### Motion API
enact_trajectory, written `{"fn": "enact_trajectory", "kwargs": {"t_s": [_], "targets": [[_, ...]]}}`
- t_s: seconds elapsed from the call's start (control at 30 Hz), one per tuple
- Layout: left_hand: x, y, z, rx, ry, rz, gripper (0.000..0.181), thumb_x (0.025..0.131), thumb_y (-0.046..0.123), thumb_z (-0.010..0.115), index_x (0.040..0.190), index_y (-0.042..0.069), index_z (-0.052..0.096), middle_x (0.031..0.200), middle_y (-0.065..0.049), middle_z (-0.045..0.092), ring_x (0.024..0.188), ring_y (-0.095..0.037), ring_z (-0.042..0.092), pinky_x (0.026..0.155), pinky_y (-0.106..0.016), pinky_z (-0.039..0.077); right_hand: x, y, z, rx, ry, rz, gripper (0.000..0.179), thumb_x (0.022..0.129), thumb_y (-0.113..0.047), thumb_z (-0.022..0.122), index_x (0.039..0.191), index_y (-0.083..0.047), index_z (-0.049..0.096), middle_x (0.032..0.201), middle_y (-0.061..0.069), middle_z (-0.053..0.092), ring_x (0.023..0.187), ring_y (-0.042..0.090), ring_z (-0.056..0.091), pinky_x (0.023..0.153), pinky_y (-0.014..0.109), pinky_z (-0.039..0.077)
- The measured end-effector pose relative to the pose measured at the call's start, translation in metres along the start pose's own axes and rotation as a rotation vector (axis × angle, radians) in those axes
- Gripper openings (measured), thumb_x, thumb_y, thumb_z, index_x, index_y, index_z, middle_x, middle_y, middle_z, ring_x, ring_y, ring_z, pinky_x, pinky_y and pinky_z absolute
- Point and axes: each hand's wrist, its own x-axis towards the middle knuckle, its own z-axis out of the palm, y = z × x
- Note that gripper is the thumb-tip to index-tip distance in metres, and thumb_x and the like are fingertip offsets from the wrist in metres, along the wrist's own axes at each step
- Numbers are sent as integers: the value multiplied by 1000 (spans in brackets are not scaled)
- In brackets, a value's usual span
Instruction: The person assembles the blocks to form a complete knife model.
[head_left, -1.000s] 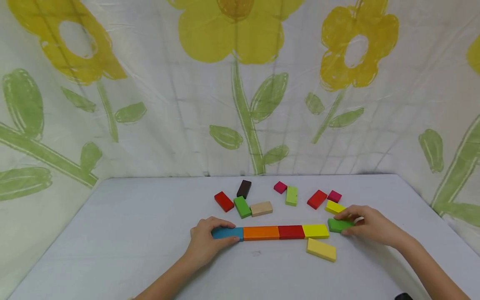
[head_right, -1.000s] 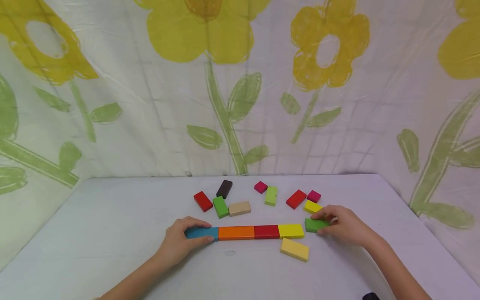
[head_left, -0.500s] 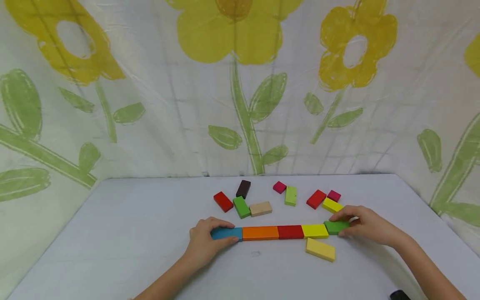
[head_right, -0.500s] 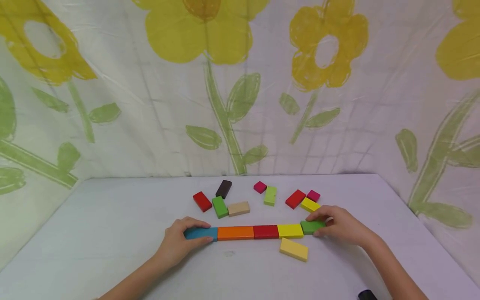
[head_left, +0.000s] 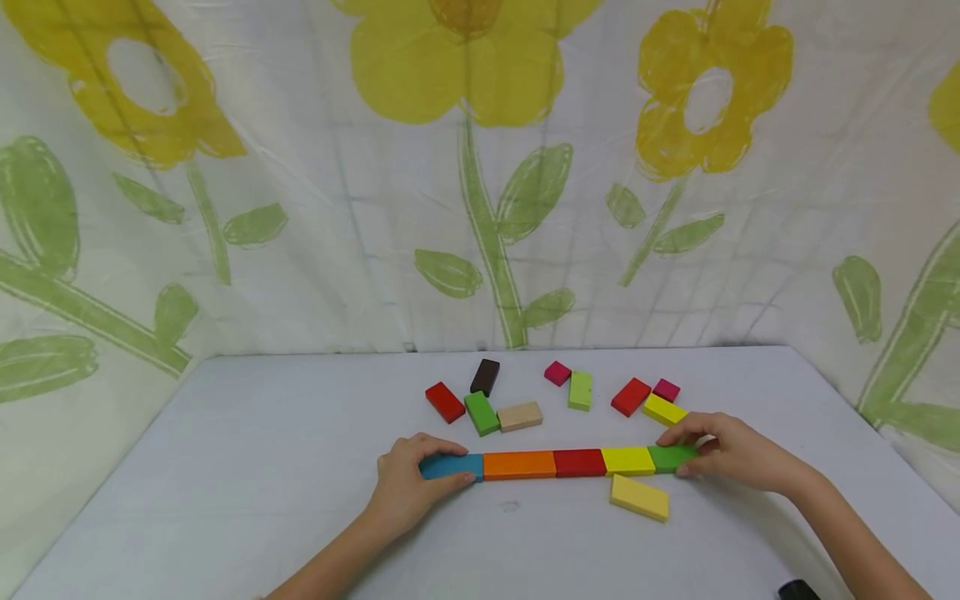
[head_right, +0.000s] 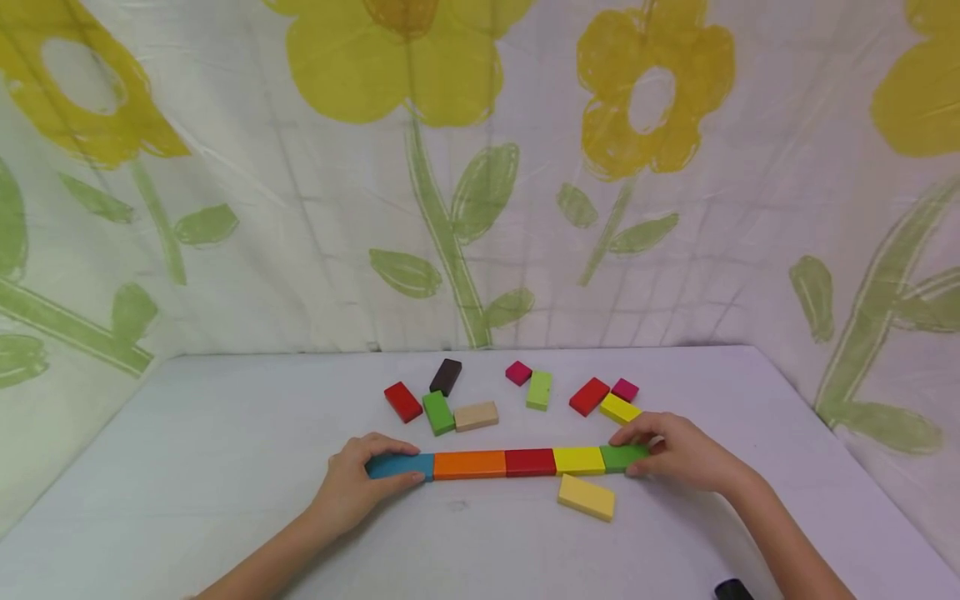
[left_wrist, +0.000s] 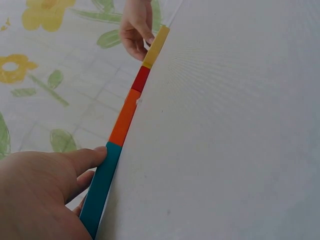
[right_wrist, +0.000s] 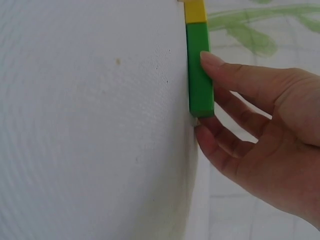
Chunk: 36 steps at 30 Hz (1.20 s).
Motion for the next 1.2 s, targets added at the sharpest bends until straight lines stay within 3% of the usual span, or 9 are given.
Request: {"fn": "enact_trajectory", "kwargs": {"t_s": [1.2], "targets": [[-1, 2, -1, 7, 7, 2, 23, 85, 28, 90, 105, 22, 83, 108, 2, 72, 109, -23, 53, 92, -51, 32, -1, -8, -1, -33, 36, 21, 33, 89, -10, 85, 118, 0, 74, 115, 9, 72, 93, 3, 58, 82, 23, 58]]}}
